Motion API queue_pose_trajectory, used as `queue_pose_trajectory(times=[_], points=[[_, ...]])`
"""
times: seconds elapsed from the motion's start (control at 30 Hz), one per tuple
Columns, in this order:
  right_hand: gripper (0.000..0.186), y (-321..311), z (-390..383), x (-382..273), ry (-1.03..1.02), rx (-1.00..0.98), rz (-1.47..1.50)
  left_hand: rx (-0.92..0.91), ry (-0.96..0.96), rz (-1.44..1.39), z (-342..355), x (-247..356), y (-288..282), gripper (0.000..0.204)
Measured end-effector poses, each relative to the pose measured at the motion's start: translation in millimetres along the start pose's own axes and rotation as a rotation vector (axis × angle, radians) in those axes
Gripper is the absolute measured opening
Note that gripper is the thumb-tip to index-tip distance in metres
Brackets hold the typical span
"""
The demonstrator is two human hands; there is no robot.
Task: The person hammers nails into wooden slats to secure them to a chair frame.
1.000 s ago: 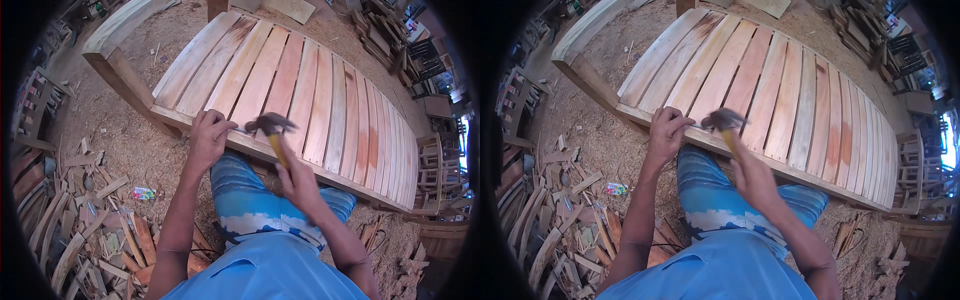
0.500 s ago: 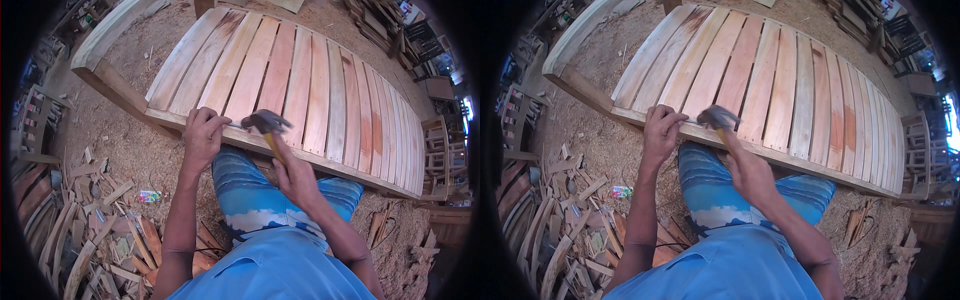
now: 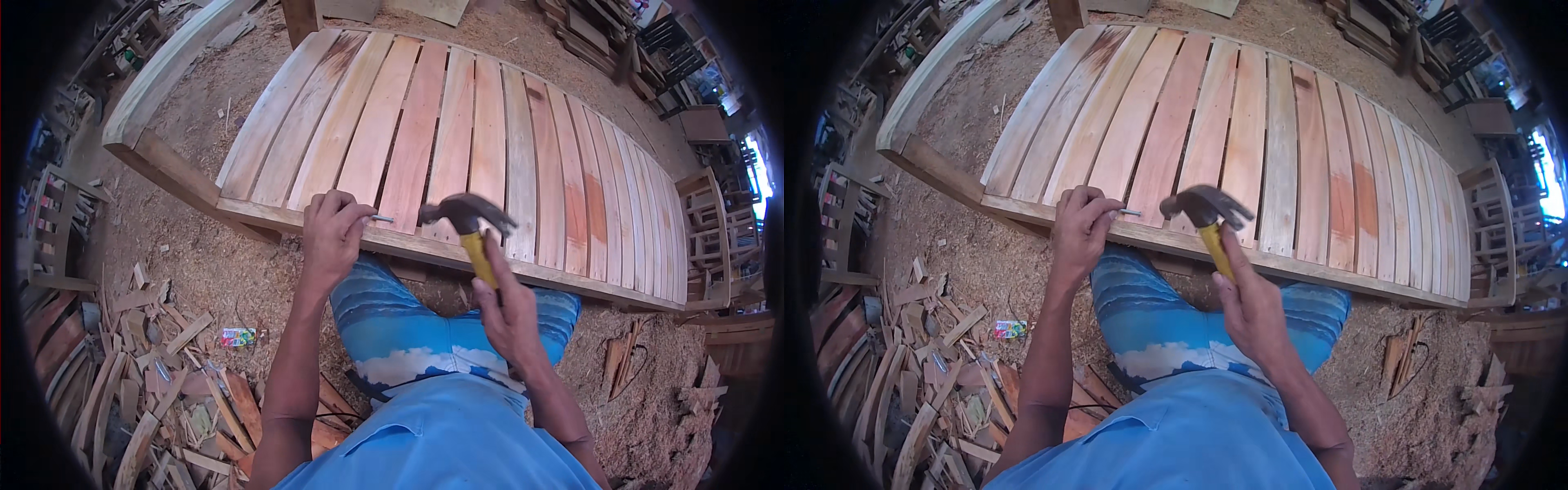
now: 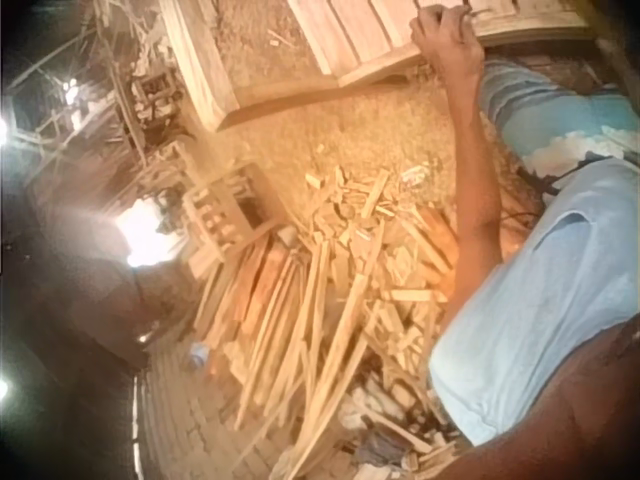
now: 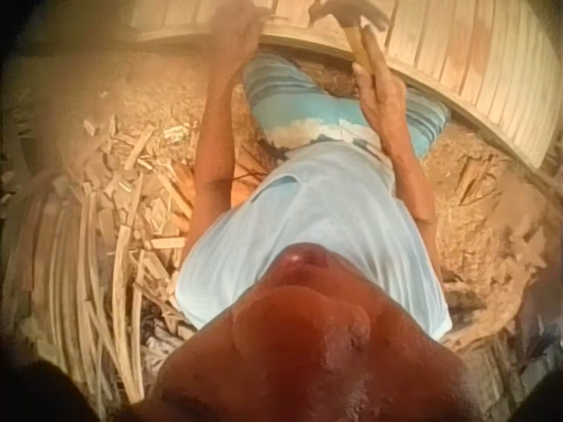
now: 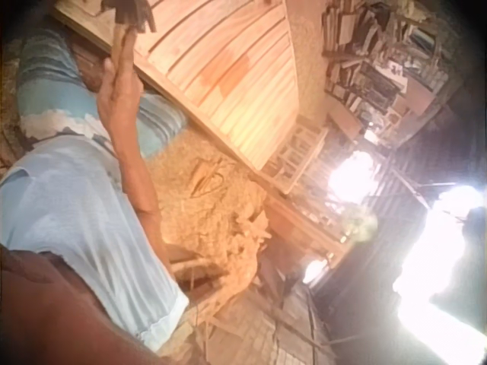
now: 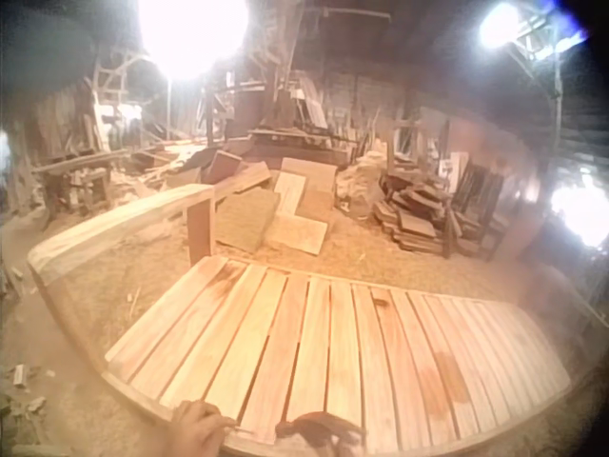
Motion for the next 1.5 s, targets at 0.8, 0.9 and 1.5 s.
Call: queue_pose_trajectory(times=[0.8, 0.9, 1.5], points=[[0.071, -14, 19, -58, -0.049, 0.05, 0.007, -0.002, -0.015, -0.022, -3, -5, -3, 0.019], [0.028, -57, 12, -117, -0.528, 0.269, 0.377, 0.0, -0.019, -0.018, 0, -3, -4, 0.019], [0.068, -67, -4, -62, -0.252, 0.331, 0.259, 0.03, -0.024, 0.022, -4, 11, 9, 0.017]])
Point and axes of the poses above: each hand's wrist, its own z-axis towards the middle knuckle, its own y-axis out of the palm, x = y × z, the point moved 7 cm from there along z, towards the middle knuckle, and after that the axes turned 13 degrees about z, right-handed, at the moved point
